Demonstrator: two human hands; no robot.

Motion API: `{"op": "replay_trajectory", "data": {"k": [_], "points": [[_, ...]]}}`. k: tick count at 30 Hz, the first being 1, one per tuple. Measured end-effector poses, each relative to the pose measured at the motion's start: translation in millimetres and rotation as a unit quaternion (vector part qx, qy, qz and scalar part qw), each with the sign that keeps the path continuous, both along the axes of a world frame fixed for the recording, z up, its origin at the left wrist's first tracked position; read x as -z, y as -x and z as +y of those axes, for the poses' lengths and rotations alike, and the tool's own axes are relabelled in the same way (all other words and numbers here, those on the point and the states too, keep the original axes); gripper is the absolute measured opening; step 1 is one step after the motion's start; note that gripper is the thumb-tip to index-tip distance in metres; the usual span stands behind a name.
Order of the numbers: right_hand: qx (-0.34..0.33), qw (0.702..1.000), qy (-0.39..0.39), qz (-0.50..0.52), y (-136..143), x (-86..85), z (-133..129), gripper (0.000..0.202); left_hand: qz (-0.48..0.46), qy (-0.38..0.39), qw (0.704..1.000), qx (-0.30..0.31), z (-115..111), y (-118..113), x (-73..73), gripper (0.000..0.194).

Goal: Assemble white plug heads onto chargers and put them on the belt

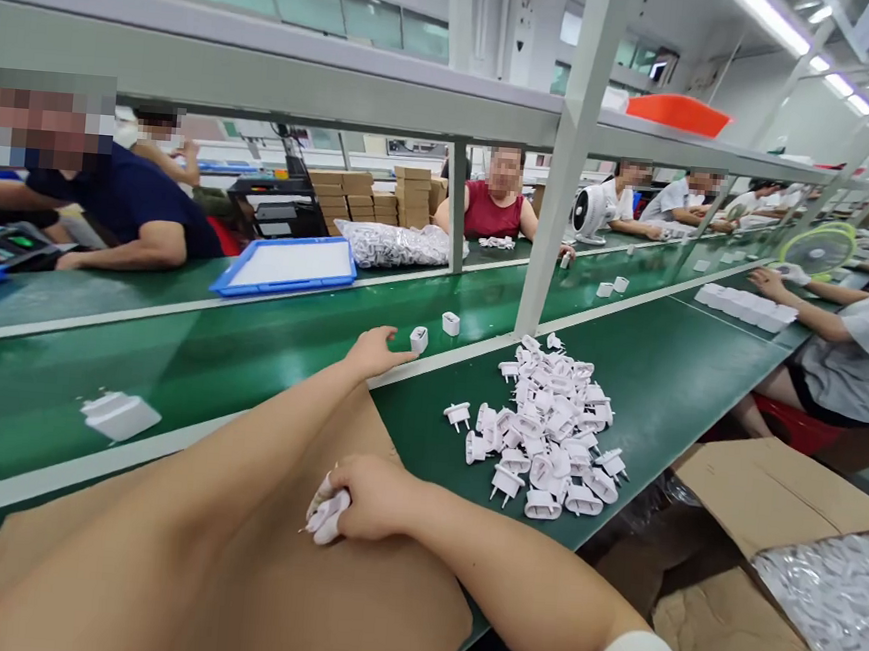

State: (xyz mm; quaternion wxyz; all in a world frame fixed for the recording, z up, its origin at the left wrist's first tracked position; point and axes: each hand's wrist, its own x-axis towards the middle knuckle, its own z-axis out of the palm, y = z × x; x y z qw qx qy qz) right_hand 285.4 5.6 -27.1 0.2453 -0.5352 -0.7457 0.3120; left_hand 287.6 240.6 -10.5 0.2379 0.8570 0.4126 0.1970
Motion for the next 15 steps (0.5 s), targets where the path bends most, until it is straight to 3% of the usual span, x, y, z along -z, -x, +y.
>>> {"op": "replay_trajectory", "data": {"k": [3,6,9,11,13,15], "points": [[-0.005,0.999,-0.005,-0.037,-1.3,-6.8,-1.2,0.031,0.006,0.032,0.999,-0.028,-2.7,-23.5,2.4,0.1],[-0.032,0.996,-0.017,-0.08,-1.8,-15.9,-5.0,0.033,-0.003,0.019,0.998,-0.054,-8.9,-34.1,7.9,0.07],[-0.052,0.995,-0.014,-0.08,-4.9,-24.3,-8.8,0.031,-0.022,0.0,0.998,-0.058,-17.9,-28.7,10.5,0.04],[-0.004,0.996,-0.019,-0.083,-10.1,-28.9,-9.5,0.026,-0.033,-0.007,0.998,-0.054,-24.3,-13.1,8.9,0.038],[0.106,0.991,-0.037,-0.07,-18.0,-32.4,-6.9,0.025,-0.048,-0.012,0.998,-0.046,-31.6,13.2,6.0,0.04],[0.216,0.975,-0.047,0.024,-26.8,-34.4,-0.6,0.024,-0.069,-0.007,0.997,-0.032,-42.1,48.0,4.5,0.042]]}}
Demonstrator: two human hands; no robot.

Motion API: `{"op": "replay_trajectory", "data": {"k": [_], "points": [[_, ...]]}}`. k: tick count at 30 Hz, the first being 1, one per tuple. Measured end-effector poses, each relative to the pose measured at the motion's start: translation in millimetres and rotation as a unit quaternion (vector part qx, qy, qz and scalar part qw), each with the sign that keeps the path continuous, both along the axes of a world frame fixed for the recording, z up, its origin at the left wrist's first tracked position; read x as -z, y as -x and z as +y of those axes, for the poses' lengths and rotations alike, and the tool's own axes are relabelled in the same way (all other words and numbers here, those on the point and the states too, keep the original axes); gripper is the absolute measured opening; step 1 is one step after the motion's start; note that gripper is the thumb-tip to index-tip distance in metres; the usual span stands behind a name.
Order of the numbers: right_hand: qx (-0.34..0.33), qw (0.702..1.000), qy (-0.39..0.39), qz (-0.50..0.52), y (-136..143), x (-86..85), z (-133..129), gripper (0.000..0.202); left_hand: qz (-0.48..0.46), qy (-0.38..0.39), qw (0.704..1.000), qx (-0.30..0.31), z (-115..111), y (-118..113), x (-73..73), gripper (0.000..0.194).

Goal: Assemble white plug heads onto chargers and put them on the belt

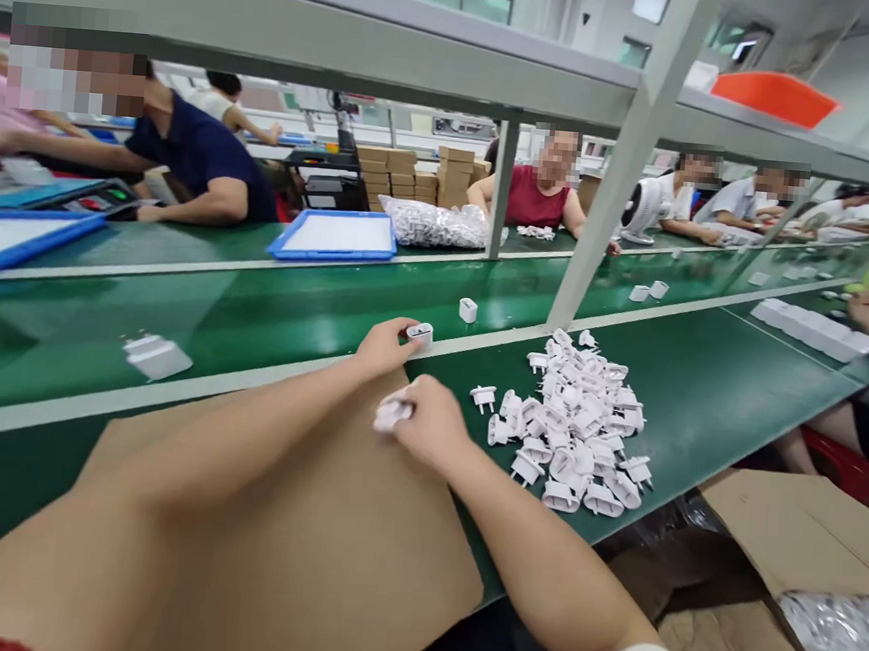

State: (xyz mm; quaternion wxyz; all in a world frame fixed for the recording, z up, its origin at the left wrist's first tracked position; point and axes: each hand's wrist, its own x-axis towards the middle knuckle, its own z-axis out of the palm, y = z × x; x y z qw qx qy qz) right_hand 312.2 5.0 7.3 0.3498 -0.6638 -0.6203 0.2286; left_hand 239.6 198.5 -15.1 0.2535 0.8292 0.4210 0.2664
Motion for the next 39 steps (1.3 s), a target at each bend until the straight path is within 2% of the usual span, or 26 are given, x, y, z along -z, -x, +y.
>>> {"op": "replay_trajectory", "data": {"k": [2,5,7,8,10,12,16,19,23,27,31,33,37,39], "points": [[0.059,0.981,-0.006,0.184,-7.3,-0.3,8.1,0.023,-0.026,0.017,0.999,0.013,-16.2,38.0,2.4,0.045],[0.095,0.889,0.046,0.445,-12.3,0.9,17.7,0.02,-0.068,0.051,0.996,0.028,-51.4,87.2,12.6,0.051],[0.11,0.844,0.075,0.52,-11.8,1.9,20.1,0.019,-0.094,0.047,0.994,0.039,-77.4,108.9,19.1,0.051],[0.112,0.835,0.079,0.532,-10.7,2.4,20.4,0.02,-0.1,0.036,0.993,0.049,-89.1,116.2,20.9,0.049],[0.106,0.845,0.067,0.52,-7.3,3.9,19.9,0.026,-0.102,0.012,0.992,0.073,-106.9,125.3,21.1,0.043],[0.094,0.878,0.036,0.468,-3.0,5.9,18.9,0.034,-0.1,0.006,0.99,0.103,-115.2,129.4,18.3,0.041],[0.056,0.947,-0.049,0.311,7.3,8.2,14.7,0.039,-0.109,0.033,0.987,0.112,-112.5,130.7,14.0,0.041],[0.012,0.97,-0.092,0.226,16.2,6.5,9.7,0.033,-0.111,0.063,0.985,0.114,-109.2,129.2,13.3,0.036],[0.021,0.971,-0.094,0.221,25.2,5.9,8.2,0.033,-0.121,0.066,0.983,0.125,-109.2,128.2,12.2,0.037],[0.053,0.951,-0.087,0.293,26.6,7.4,15.0,0.036,-0.115,0.053,0.984,0.124,-106.7,128.7,14.7,0.033],[0.055,0.932,-0.067,0.351,23.0,4.9,17.9,0.039,-0.097,0.04,0.988,0.111,-104.4,129.5,19.6,0.035],[0.058,0.932,-0.066,0.351,20.8,2.7,16.2,0.04,-0.105,0.037,0.987,0.116,-104.4,129.8,20.9,0.034],[0.094,0.943,-0.1,0.302,17.2,-3.6,11.3,0.031,-0.14,0.052,0.982,0.119,-104.8,129.7,21.0,0.045],[0.088,0.947,-0.093,0.295,16.4,-7.1,9.3,0.032,-0.133,0.061,0.982,0.119,-104.1,129.2,20.9,0.038]]}}
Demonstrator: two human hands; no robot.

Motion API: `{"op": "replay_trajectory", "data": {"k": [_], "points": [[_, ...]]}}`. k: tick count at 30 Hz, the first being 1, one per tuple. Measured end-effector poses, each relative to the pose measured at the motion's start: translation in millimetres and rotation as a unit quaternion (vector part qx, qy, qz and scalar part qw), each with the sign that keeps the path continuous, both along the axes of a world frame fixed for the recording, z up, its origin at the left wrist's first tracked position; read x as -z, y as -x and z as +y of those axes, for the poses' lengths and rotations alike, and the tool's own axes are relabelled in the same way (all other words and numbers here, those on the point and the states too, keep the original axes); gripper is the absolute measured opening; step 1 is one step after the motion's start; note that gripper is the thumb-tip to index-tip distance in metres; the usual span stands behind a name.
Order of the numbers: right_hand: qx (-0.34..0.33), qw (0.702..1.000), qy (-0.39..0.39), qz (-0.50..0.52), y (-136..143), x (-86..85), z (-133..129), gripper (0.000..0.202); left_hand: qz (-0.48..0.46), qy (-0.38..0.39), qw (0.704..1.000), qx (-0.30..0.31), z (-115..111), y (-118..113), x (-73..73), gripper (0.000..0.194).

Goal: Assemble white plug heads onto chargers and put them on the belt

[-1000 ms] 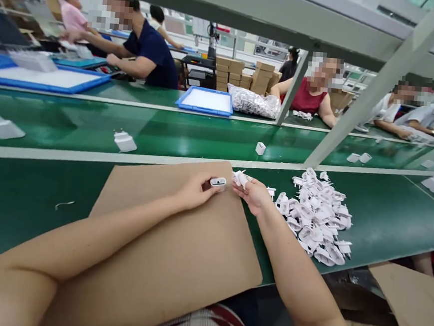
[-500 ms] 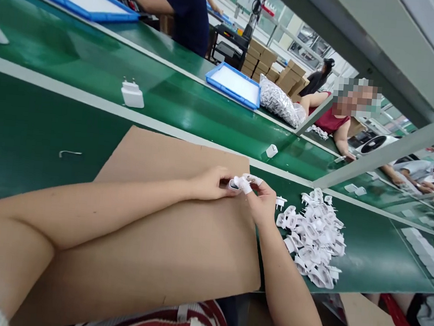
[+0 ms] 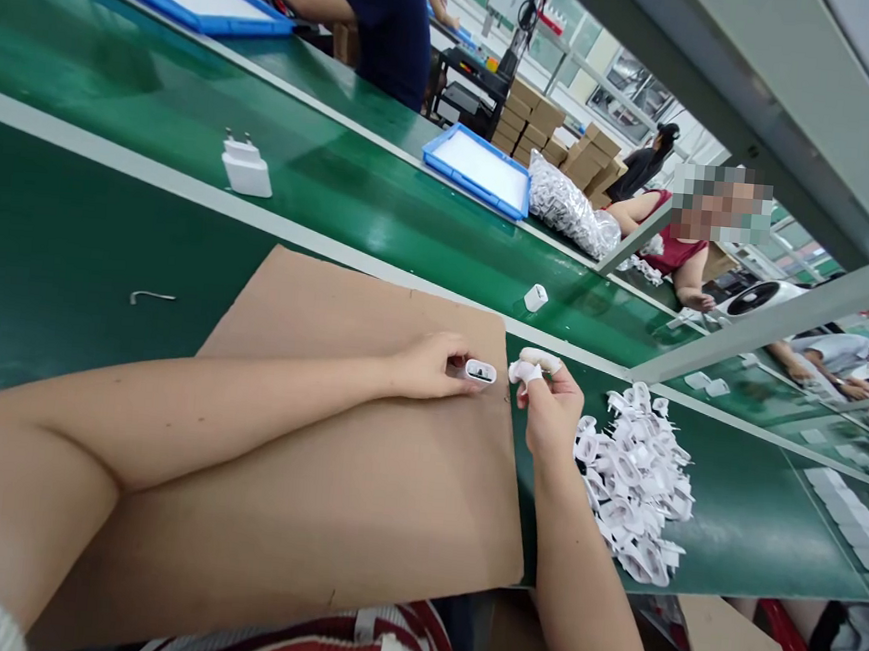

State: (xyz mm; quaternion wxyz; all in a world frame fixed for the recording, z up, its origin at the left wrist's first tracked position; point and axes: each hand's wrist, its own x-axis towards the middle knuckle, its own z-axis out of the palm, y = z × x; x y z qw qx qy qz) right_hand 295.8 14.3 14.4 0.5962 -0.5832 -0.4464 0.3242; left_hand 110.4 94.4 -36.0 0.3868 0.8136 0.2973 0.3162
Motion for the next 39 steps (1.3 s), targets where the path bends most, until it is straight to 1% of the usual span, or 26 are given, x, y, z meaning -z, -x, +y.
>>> {"op": "replay_trajectory", "data": {"k": [3,4,6,8,10,11,13,16,21,27,30,33,36,39], "points": [[-0.068,0.997,0.026,-0.005,-0.3,-3.3,-2.6,0.042,0.016,-0.013,1.0,-0.001,1.4,-0.8,0.1,0.035],[-0.088,0.995,0.025,-0.025,-0.4,-3.7,-3.6,0.041,0.016,-0.017,1.0,-0.001,1.7,-0.9,0.0,0.035],[-0.096,0.989,0.003,-0.111,-0.7,-3.4,-5.4,0.032,0.014,-0.021,1.0,0.002,1.8,-0.9,-0.6,0.035],[-0.072,0.97,-0.038,-0.23,-1.2,-2.2,-6.1,0.021,0.01,-0.015,1.0,0.008,1.1,-0.6,-1.8,0.034],[-0.06,0.938,-0.075,-0.333,-1.9,-0.1,-4.6,0.019,0.006,-0.009,1.0,0.015,0.2,-0.1,-3.4,0.035],[-0.067,0.924,-0.087,-0.367,-2.4,1.1,-2.9,0.021,0.004,-0.005,1.0,0.018,-0.2,0.2,-4.1,0.035],[-0.099,0.903,-0.099,-0.406,-3.6,3.5,1.4,0.026,0.002,0.001,1.0,0.02,-0.7,0.5,-5.0,0.035],[-0.134,0.882,-0.082,-0.444,-6.0,5.9,6.8,0.03,0.001,-0.005,1.0,0.019,-0.3,0.4,-4.3,0.036],[-0.113,0.831,-0.036,-0.543,-5.9,5.1,7.9,0.034,0.002,-0.022,1.0,0.011,1.1,-0.4,-1.0,0.037],[-0.08,0.785,-0.005,-0.614,2.2,1.2,6.2,0.032,0.015,-0.019,1.0,0.02,1.7,0.2,-0.9,0.037],[-0.07,0.777,-0.005,-0.625,6.6,-1.0,5.4,0.036,0.012,-0.021,0.999,0.024,1.9,1.3,-0.9,0.035],[-0.067,0.781,0.008,-0.621,9.5,-3.5,5.0,0.032,0.014,-0.02,0.999,0.024,1.5,1.7,-0.6,0.034],[-0.064,0.802,0.038,-0.593,10.8,-4.7,4.6,0.026,0.009,-0.015,1.0,0.01,0.1,0.9,-0.6,0.034],[-0.063,0.822,0.058,-0.564,11.2,-1.8,4.7,0.025,0.006,-0.015,1.0,-0.005,-3.1,-0.4,-0.8,0.034]]}}
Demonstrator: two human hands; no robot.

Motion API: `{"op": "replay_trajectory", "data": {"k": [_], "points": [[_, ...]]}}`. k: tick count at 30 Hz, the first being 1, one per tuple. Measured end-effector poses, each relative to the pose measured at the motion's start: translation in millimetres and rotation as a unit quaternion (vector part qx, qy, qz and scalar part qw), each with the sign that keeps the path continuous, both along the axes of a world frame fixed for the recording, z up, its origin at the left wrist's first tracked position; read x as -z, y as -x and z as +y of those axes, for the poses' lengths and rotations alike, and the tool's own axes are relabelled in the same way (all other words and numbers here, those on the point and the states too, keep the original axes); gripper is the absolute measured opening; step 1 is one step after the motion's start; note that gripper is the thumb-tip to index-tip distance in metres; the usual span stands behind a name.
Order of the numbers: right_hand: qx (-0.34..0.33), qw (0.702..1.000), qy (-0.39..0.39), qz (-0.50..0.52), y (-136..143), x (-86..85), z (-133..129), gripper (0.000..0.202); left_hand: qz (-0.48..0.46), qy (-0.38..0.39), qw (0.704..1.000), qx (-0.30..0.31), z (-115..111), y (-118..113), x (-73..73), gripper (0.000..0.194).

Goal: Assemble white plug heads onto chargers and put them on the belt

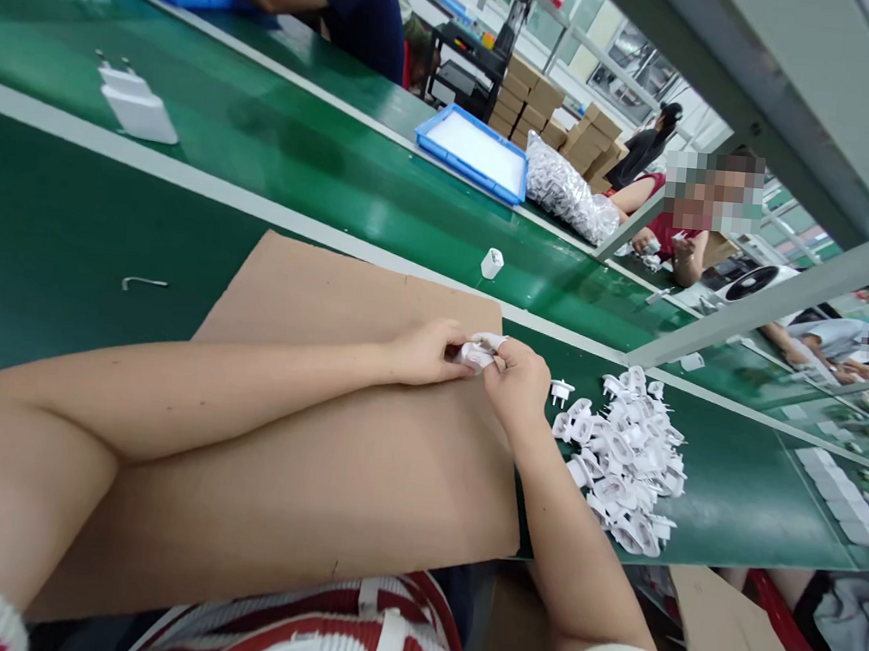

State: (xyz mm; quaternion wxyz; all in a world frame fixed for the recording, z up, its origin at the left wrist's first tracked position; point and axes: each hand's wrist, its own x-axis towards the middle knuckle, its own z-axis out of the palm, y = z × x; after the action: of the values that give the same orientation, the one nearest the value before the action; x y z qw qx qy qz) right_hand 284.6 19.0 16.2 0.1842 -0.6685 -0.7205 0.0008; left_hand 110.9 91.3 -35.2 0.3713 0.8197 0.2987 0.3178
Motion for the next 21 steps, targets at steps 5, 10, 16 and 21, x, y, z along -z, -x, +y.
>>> {"op": "replay_trajectory", "data": {"k": [5,10,16,21], "points": [[-0.007,0.999,-0.005,0.05,-3.5,6.9,0.2,0.03,-0.024,0.024,0.999,0.013,-5.8,-3.6,-0.1,0.035],[0.049,0.996,-0.067,0.034,-36.5,-4.0,-10.4,0.058,-0.013,0.021,0.997,-0.069,32.2,-3.4,-10.1,0.044],[0.253,0.954,0.119,-0.11,-88.6,-3.0,-15.1,0.038,0.116,0.001,0.925,-0.362,133.4,19.2,-26.1,0.048],[0.187,0.969,0.103,-0.125,-93.6,2.5,-9.7,0.033,0.22,0.029,0.888,-0.402,158.8,23.1,-22.0,0.061]]}}
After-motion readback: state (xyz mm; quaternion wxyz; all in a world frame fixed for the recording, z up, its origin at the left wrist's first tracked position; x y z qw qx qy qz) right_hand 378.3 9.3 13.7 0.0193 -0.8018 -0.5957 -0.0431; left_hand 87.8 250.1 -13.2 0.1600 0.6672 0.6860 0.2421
